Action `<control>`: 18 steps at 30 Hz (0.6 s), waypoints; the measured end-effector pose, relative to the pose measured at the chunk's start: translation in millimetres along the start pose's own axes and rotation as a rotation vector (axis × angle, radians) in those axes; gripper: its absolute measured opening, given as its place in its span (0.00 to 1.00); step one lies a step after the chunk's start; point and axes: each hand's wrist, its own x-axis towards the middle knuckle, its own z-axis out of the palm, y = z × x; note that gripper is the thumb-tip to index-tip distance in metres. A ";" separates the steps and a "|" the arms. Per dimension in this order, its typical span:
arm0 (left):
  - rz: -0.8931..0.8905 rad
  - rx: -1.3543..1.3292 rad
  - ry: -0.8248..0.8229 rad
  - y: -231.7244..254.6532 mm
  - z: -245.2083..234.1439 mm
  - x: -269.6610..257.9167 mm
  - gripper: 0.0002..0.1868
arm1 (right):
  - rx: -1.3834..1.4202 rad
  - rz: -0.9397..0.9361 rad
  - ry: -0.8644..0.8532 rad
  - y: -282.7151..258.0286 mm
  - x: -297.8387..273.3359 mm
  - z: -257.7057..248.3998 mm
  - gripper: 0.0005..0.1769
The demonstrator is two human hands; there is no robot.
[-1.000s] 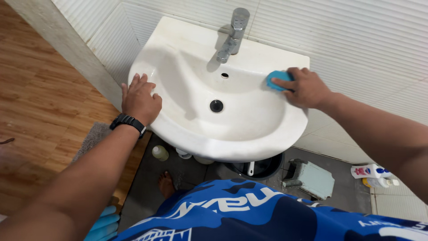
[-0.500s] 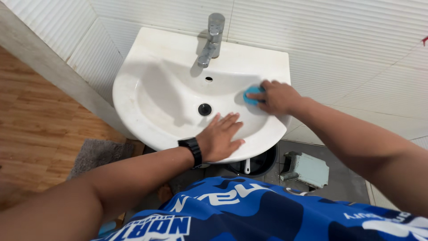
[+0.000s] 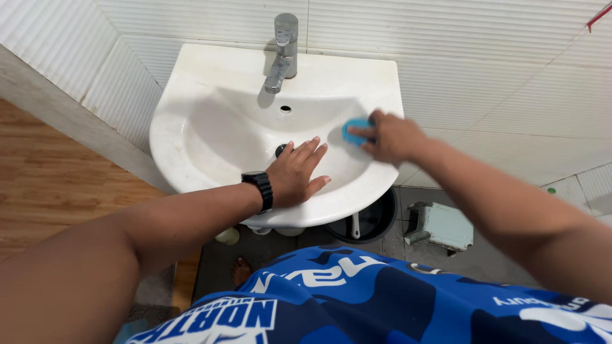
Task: The person scrubs the inside of a toilet bowl with a toilet brush, then rinses it with water from a plastic scoop. They then move to the sink, remove items from the basin, and scrub the sink with a blue sponge under running water.
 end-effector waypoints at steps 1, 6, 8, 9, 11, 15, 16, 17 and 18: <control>-0.007 0.018 0.004 -1.5 0.2 -0.7 0.39 | -0.013 -0.046 0.017 -5.9 -11.3 6.2 0.28; -0.010 0.021 0.006 1.4 1.2 0.2 0.38 | 0.043 -0.099 -0.042 -19.5 -42.0 26.7 0.27; -0.014 0.025 -0.006 3.1 -0.1 0.7 0.38 | 0.047 -0.072 -0.025 -13.0 -33.5 23.3 0.27; -0.023 0.028 -0.015 3.3 -1.6 0.6 0.38 | 0.043 -0.044 0.024 -6.4 -24.7 17.3 0.28; -0.068 0.016 -0.043 3.7 -4.8 -1.8 0.38 | 0.062 0.024 0.088 6.6 -11.7 6.2 0.29; -0.150 -0.011 -0.084 0.7 -10.2 -10.3 0.38 | 0.072 0.035 0.058 5.2 -15.4 3.1 0.29; -0.162 -0.009 -0.081 -1.0 -11.1 -13.9 0.38 | 0.051 -0.006 0.028 -1.7 -22.7 6.6 0.28; -0.185 -0.015 -0.097 -2.9 -11.4 -17.8 0.38 | 0.054 -0.082 0.011 -8.9 -32.3 11.5 0.29; -0.208 -0.021 -0.113 -5.3 -11.8 -21.7 0.39 | 0.056 -0.158 -0.007 -15.6 -45.4 18.6 0.29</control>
